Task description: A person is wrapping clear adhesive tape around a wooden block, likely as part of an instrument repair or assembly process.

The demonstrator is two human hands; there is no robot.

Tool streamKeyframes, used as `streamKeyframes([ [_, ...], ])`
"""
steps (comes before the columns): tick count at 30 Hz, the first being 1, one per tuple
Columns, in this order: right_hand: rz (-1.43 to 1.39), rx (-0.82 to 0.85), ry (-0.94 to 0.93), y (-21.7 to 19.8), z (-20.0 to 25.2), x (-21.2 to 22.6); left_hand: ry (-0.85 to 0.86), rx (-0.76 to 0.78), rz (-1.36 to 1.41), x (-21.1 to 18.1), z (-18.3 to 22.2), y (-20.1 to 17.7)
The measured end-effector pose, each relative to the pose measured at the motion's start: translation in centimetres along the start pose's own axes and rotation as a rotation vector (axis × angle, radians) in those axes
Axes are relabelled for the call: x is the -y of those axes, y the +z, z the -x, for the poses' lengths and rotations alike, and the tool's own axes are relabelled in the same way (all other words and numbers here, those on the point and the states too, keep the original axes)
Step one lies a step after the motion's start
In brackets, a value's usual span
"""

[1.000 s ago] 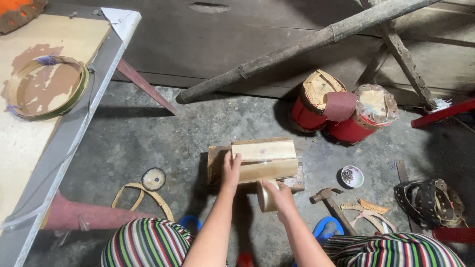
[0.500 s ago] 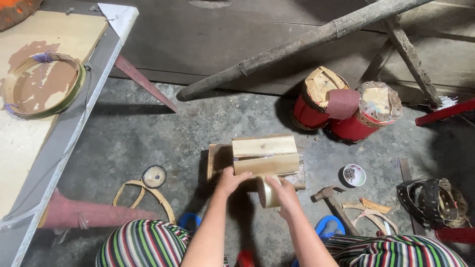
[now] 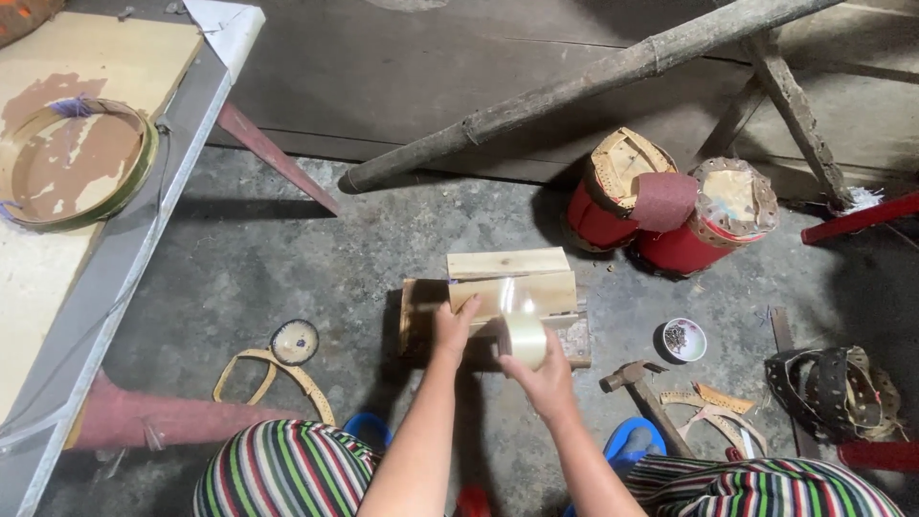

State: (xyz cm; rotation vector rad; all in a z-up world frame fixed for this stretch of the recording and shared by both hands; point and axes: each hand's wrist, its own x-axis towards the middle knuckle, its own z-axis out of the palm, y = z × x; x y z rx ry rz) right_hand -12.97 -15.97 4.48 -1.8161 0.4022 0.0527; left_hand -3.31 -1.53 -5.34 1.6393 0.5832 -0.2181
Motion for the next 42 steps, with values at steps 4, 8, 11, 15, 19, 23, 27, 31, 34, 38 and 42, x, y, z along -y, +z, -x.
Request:
streamKeyframes([
  [4,0.082,-0.108,-0.006,0.2,0.2,0.8,0.007,-0.073,0.079,-1.3,1.1,0.4],
  [8,0.152,-0.122,0.021,0.6,-0.5,0.8,-0.011,-0.091,0.102,-0.7,0.7,0.5],
  [11,0.190,-0.095,0.093,0.6,-0.6,2.1,-0.011,-0.106,0.113,0.7,-0.1,0.7],
  [15,0.258,-0.135,0.096,0.7,-0.9,2.8,-0.001,-0.123,0.136,1.1,-0.4,1.0],
  [19,0.331,-0.143,0.103,0.8,-0.7,4.5,-0.020,-0.136,0.134,2.7,-1.2,1.0],
  [23,0.383,-0.152,0.106,0.6,-1.3,1.7,-0.021,-0.126,0.130,-2.0,1.8,0.9],
  [27,0.407,-0.120,0.161,1.4,-0.7,-0.1,-0.113,-0.092,0.130,-5.5,3.8,0.4],
  [31,0.429,-0.089,0.192,1.2,-1.4,-1.6,-0.141,-0.060,0.116,-2.8,1.7,0.5],
  [34,0.453,-0.069,0.222,1.2,-1.7,-4.4,-0.148,-0.050,0.152,-7.3,4.8,0.2],
  [38,0.436,0.055,0.344,0.7,-2.0,-5.7,-0.127,-0.080,0.124,-4.4,2.9,0.3],
  [42,0.439,0.125,0.382,0.6,-3.1,-3.9,-0.120,-0.069,0.183,-5.0,2.9,0.0],
])
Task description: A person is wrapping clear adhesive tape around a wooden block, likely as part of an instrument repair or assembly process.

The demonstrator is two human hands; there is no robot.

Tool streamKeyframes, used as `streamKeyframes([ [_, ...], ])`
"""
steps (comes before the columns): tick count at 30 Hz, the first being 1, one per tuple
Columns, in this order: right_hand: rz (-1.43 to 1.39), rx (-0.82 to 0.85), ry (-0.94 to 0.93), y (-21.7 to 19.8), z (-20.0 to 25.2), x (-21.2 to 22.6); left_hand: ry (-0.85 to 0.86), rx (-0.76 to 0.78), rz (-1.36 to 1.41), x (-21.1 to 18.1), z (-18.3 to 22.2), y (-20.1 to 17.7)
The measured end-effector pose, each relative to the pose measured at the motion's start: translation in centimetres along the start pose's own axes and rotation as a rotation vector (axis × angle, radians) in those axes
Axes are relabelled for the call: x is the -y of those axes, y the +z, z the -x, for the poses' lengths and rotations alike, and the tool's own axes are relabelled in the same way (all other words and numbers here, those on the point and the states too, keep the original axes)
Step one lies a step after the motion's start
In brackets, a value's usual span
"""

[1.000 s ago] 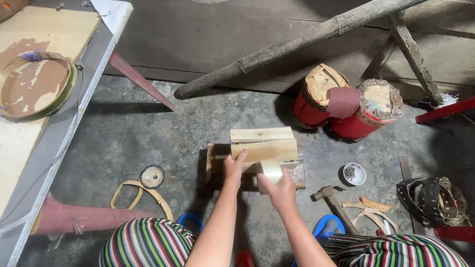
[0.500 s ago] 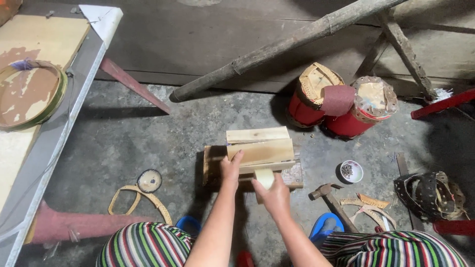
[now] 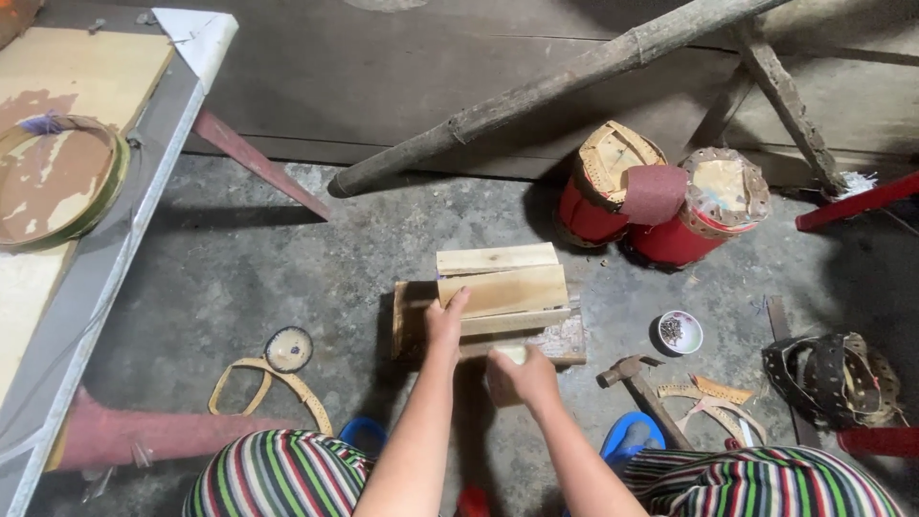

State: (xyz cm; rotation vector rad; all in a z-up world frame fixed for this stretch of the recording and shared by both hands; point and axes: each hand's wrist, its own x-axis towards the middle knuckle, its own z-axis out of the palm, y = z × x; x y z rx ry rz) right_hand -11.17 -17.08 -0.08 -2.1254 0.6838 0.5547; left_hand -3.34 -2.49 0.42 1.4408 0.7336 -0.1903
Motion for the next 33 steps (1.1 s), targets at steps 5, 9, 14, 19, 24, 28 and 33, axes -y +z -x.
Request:
streamKeyframes([
  [5,-0.066,0.065,0.002,-0.5,-0.4,1.7,-0.006,0.008,0.004,-2.1,1.9,0.2],
  [9,-0.132,0.067,-0.005,-0.6,-1.1,1.7,-0.011,0.049,-0.049,-0.6,-0.2,-0.5],
  [14,-0.187,0.045,-0.013,0.0,-2.8,0.8,0.067,0.135,-0.126,3.1,-3.7,-2.0],
  [19,-0.230,0.065,-0.014,0.1,-3.3,0.7,0.105,0.322,-0.140,6.3,-4.9,-3.0],
  [24,-0.284,0.050,-0.010,0.0,-2.7,0.7,0.061,0.284,-0.108,6.4,-5.2,-2.5],
  [28,-0.338,0.057,-0.002,-0.4,-1.5,1.5,-0.025,0.210,0.000,6.2,-4.9,-1.7],
  [33,-0.412,0.033,-0.058,-2.8,2.1,3.4,0.022,0.136,0.091,4.2,-3.8,-0.2],
])
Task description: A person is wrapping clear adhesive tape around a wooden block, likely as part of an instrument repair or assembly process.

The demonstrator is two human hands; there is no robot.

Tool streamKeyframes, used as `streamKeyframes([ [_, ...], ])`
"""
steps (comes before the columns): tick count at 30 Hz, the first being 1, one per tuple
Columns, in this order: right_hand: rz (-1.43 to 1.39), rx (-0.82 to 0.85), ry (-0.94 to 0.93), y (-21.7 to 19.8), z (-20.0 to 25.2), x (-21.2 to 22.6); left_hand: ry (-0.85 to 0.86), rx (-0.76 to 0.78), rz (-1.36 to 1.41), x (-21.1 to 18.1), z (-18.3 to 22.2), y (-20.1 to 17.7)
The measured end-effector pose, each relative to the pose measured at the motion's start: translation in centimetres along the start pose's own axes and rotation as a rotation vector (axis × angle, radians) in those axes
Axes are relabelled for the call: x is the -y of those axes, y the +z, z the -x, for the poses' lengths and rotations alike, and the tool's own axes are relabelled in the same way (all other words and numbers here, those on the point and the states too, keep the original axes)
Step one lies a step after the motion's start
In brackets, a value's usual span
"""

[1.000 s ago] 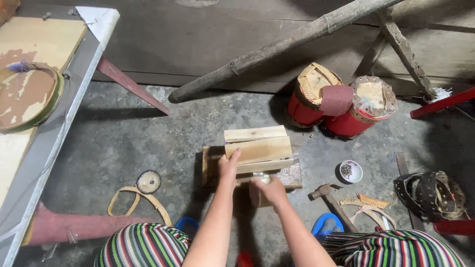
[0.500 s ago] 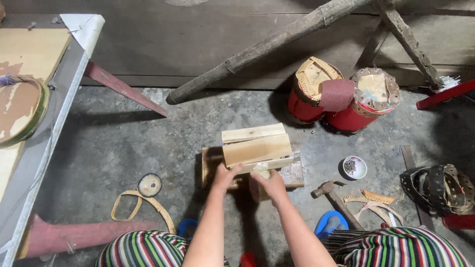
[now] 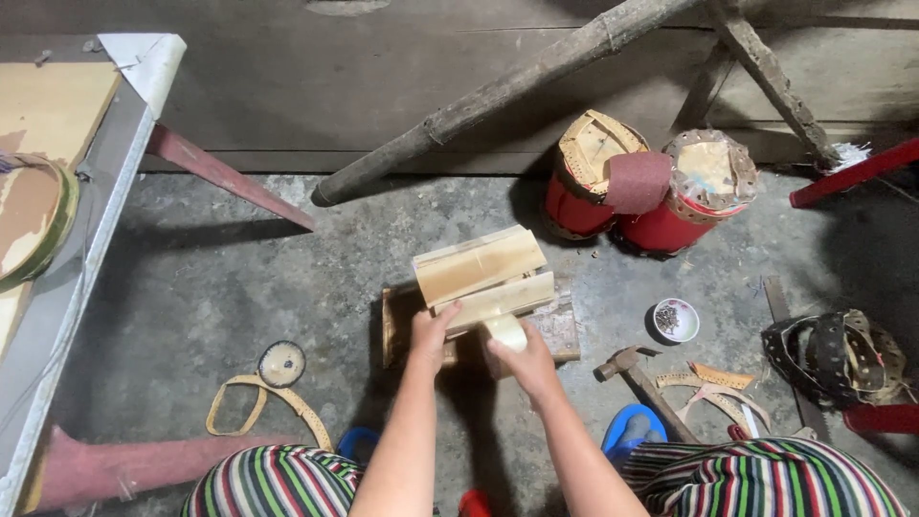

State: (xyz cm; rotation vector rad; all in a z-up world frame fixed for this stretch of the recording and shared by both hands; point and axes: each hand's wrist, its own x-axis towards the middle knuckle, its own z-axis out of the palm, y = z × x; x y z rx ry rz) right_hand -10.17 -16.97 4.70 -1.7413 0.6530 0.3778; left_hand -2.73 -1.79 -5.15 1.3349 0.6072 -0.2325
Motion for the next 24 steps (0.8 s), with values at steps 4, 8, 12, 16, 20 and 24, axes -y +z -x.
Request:
streamKeyframes([
  [4,-0.116,-0.012,-0.105,-0.1,1.9,0.9,-0.024,-0.018,0.058,-5.2,3.8,0.8],
  [8,-0.094,-0.053,-0.124,-0.5,2.1,1.4,-0.106,-0.014,0.131,-10.2,7.1,1.8],
  [12,-0.119,-0.086,-0.206,-0.6,2.9,2.5,-0.249,0.025,0.205,-13.9,10.0,2.4],
  [16,-0.137,-0.070,-0.247,-0.4,4.5,4.7,-0.324,-0.008,0.320,-14.1,9.7,1.9],
  [20,-0.033,-0.089,-0.306,0.0,4.2,5.2,-0.330,-0.010,0.368,-14.5,9.8,1.6],
  [24,0.010,-0.124,-0.327,0.4,3.7,5.5,-0.304,-0.018,0.287,-15.3,11.6,1.5],
])
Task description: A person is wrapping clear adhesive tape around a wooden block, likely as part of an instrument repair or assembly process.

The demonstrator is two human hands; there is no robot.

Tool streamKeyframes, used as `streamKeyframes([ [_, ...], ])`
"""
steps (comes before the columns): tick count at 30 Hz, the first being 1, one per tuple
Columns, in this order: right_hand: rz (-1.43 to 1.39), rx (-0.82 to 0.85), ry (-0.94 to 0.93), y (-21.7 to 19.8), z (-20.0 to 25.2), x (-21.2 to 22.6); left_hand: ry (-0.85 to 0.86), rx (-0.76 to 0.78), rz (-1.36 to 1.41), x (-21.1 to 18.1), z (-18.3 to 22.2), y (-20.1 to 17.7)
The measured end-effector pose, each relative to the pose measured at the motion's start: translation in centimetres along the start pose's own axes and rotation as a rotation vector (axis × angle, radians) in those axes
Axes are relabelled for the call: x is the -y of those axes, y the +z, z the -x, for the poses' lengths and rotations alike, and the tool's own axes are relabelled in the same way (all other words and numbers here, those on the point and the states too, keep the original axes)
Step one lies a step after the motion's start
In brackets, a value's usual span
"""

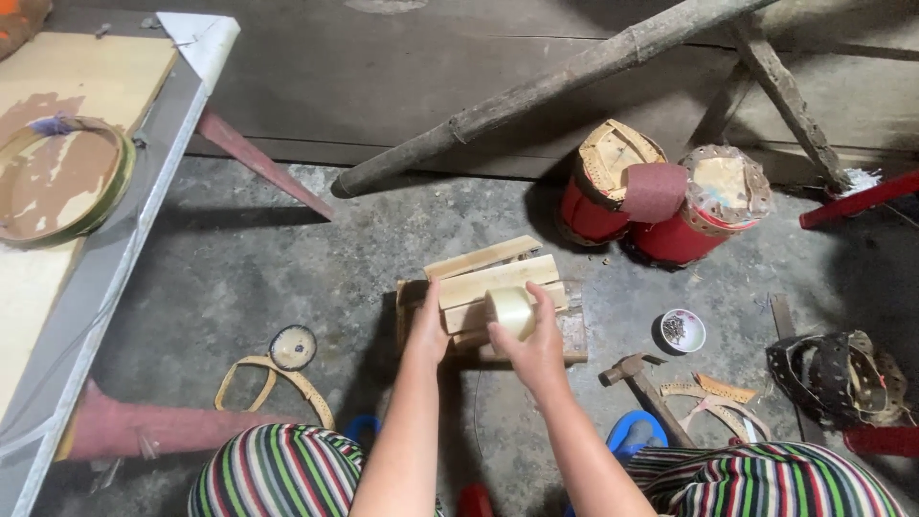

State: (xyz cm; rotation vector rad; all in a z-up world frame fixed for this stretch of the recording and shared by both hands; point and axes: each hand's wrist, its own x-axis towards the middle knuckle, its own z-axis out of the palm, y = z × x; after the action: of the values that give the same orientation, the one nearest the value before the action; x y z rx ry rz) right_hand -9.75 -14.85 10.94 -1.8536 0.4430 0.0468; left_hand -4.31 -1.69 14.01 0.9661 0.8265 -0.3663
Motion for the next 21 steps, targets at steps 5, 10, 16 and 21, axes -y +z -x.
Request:
streamKeyframes([
  [5,0.055,-0.046,-0.087,0.6,-0.6,-0.6,0.174,-0.010,-0.337,7.9,-11.3,-5.7],
  [10,0.232,-0.056,-0.108,1.6,0.4,-3.0,0.380,-0.114,-0.325,10.7,-14.8,-5.0],
  [16,0.405,-0.126,-0.222,1.8,-0.1,-4.2,0.357,-0.182,-0.043,11.2,-15.4,-4.0],
  [21,0.486,-0.139,-0.243,2.2,0.0,-5.1,0.360,-0.178,0.035,11.6,-16.5,-4.2],
])
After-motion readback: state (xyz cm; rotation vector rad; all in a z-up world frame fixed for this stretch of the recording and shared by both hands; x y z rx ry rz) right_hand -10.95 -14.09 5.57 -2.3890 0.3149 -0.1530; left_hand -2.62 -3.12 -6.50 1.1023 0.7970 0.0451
